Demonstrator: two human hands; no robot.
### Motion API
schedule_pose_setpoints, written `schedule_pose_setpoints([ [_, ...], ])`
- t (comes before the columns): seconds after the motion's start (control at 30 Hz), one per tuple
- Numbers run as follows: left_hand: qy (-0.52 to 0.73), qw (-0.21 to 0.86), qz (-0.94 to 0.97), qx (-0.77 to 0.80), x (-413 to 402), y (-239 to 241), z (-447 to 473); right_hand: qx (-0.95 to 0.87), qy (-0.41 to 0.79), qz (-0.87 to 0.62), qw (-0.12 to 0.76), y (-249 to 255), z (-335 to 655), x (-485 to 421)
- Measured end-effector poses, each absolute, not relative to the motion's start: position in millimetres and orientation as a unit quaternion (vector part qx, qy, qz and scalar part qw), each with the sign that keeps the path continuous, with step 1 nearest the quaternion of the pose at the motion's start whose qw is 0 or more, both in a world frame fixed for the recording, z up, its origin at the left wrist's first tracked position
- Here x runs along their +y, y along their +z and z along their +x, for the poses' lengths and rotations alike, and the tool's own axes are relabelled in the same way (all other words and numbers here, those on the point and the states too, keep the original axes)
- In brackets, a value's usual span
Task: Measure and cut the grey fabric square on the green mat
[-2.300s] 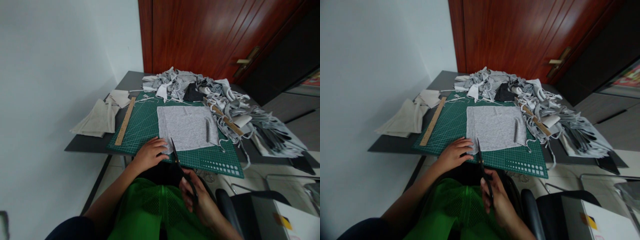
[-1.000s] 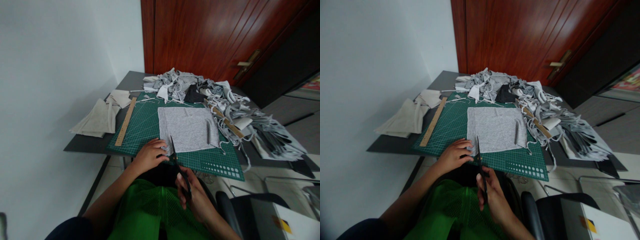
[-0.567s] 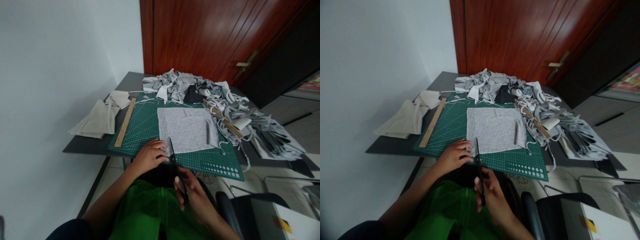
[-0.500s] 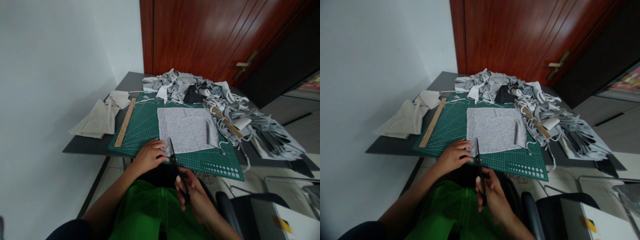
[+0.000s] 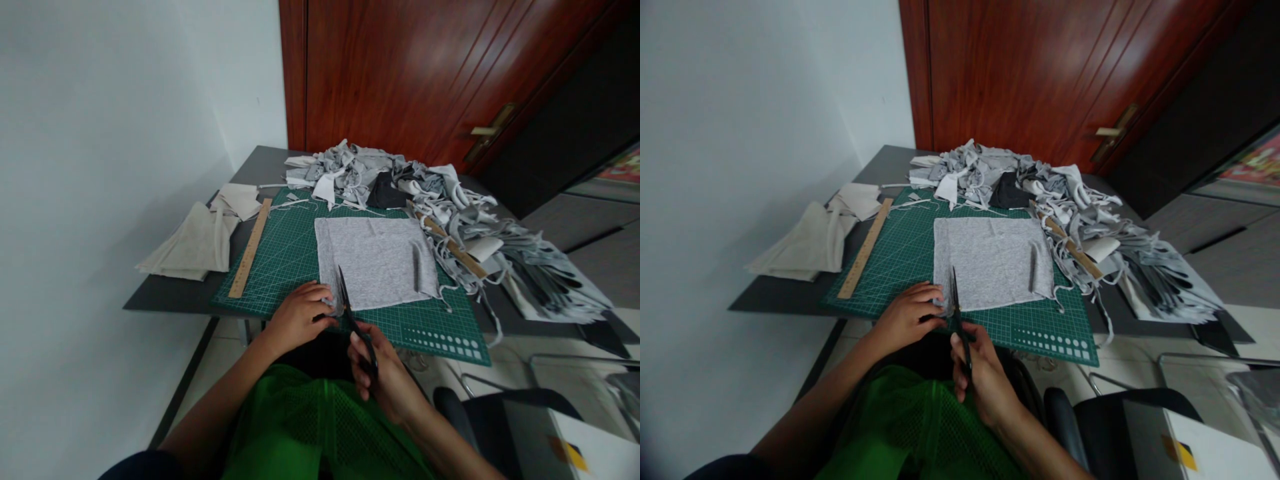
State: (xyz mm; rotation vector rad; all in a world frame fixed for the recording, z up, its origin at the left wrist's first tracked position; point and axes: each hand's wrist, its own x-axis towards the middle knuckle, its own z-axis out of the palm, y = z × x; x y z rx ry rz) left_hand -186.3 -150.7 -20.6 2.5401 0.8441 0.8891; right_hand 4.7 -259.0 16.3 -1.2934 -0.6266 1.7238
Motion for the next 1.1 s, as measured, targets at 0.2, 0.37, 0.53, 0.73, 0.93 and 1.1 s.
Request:
schedule_pose_setpoints([
  [0.2, 0.304, 0.168, 0.889, 0.298, -152, -16, -186, -0.26, 0.69, -0.511, 0.442, 12, 6, -252],
  [0.37, 0.306, 0.164, 0.889, 0.299, -152, -17, -186, -0.275, 0.685, -0.507, 0.444, 9, 7, -251],
  [0.53, 0.307, 0.164, 0.889, 0.299, -152, -17, -187, -0.287, 0.682, -0.504, 0.445, 9, 6, -251],
  [0.73, 0.306, 0.164, 0.89, 0.297, -151, -18, -187, -0.299, 0.675, -0.506, 0.446, 8, 5, -252],
  [0.93, 0.302, 0.151, 0.892, 0.3, -151, -17, -186, -0.276, 0.689, -0.507, 0.438, 8, 10, -249],
  [1.1, 0.238, 0.104, 0.918, 0.3, -161, -13, -185, -0.268, 0.699, -0.507, 0.427, 7, 20, -257],
])
